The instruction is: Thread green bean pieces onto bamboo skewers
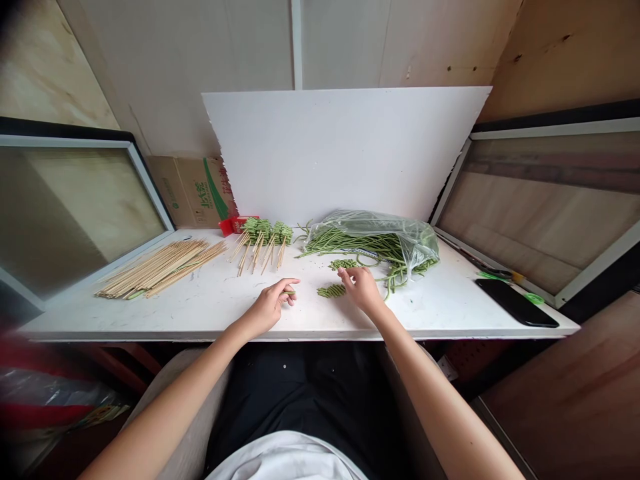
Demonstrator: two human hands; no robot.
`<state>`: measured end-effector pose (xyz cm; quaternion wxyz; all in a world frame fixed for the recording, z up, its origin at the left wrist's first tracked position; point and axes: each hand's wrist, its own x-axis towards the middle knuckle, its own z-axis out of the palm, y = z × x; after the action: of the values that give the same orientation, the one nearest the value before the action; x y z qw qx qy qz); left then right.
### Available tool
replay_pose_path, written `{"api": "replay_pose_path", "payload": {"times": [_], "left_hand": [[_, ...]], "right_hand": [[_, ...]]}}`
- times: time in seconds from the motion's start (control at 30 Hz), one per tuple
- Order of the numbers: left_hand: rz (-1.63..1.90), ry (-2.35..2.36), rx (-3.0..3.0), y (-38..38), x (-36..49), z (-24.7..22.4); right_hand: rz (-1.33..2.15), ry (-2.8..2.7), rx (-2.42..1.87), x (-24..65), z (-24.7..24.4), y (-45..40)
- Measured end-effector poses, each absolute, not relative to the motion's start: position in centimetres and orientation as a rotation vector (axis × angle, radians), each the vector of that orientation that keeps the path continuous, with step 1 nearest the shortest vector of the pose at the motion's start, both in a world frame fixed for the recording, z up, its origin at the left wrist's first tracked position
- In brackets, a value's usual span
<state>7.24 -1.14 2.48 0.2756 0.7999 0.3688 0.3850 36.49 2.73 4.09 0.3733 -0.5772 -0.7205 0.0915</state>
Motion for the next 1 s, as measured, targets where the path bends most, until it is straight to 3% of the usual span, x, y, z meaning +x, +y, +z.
{"api": "replay_pose_path", "payload": {"times": [0.2,0.33,0.6,1.0], "left_hand": [[1.076,0.866,2.061,-1.5,7.8,2.7],[1.077,0.908,2.07,-1.8,8.1,3.2],[1.177,1.057,2.152,-1.2,7.7,2.9],[1.089,1.036,2.399,-2.2,8.0,4.0]], "right_hand": [[0.498,-2.069,-1.033,31.4,6.0,-1.0],[0.36,-2.181,-0.834,29.7,5.6,-2.0],[0.197,-2.078,-0.85,30.5,5.2,-1.4],[0.392,-2.06,-0.824,29.5,4.2,-1.5]]}}
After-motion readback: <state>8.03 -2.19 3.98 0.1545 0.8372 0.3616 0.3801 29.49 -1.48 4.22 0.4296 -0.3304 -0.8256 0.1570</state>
